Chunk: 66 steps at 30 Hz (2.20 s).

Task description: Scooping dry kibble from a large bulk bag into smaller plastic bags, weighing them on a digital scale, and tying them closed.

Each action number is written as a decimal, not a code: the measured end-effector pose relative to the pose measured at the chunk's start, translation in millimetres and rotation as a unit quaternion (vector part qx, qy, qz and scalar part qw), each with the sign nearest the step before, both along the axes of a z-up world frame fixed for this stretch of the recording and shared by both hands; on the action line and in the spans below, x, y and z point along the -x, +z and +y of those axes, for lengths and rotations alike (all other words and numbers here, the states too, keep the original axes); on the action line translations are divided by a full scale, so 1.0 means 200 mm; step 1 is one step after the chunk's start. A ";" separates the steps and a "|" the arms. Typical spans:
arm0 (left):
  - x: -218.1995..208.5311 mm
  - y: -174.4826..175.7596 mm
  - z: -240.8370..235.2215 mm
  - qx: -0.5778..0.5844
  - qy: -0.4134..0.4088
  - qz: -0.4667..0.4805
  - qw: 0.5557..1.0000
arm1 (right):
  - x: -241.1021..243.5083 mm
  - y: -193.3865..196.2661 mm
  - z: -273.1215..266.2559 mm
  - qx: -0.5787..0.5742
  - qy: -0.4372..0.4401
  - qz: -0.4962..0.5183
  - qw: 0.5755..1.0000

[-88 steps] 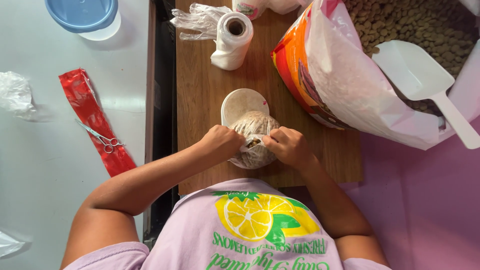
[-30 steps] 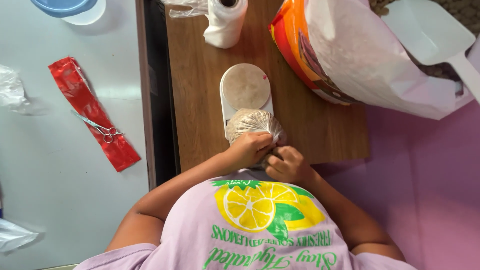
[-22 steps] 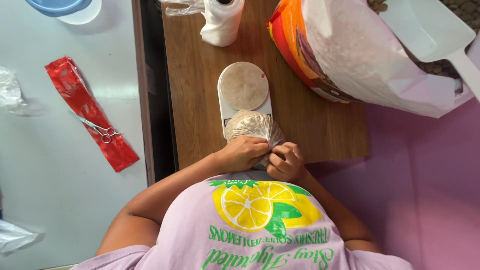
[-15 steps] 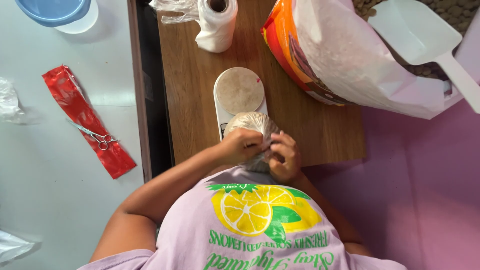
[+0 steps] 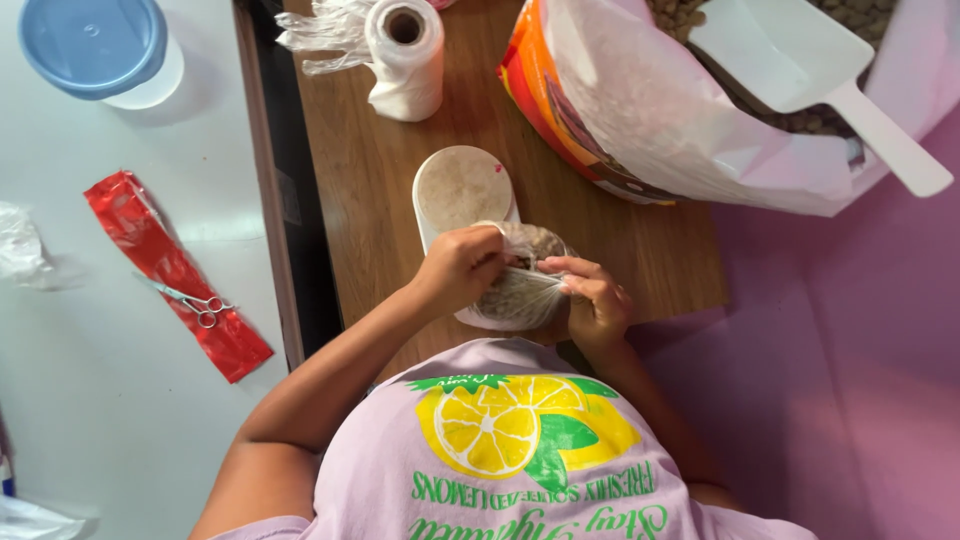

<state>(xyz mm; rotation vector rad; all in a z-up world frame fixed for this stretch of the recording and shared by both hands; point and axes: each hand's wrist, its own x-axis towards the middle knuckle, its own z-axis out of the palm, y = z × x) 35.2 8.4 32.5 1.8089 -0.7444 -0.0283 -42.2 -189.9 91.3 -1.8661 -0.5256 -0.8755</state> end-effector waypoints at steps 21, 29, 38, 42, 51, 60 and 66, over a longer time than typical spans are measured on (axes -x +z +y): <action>-0.12 0.10 -0.04 -0.006 0.103 -0.077 0.992 | -0.09 -0.09 -0.16 0.296 -0.031 -0.147 0.943; -0.52 0.18 0.09 -0.107 0.197 -0.059 0.973 | -0.45 0.03 0.06 0.249 0.007 -0.146 0.957; -0.50 0.43 0.29 -0.195 -0.047 -0.137 0.970 | -0.60 -0.02 -0.04 0.284 -0.012 -0.063 0.957; -0.49 0.37 0.38 -0.220 -0.084 -0.252 0.939 | -0.57 0.16 -0.10 0.401 0.007 -0.032 0.916; -0.23 0.33 0.41 -0.188 0.070 -0.424 0.883 | -0.32 0.59 -0.12 0.444 -0.020 -0.055 0.894; -0.28 0.36 0.42 -0.339 0.120 -0.353 0.864 | -0.60 1.03 -1.00 0.593 -0.259 0.223 0.729; -0.28 0.40 0.40 -0.213 0.092 -0.318 0.919 | -0.57 1.09 -0.99 0.460 -0.257 0.354 0.773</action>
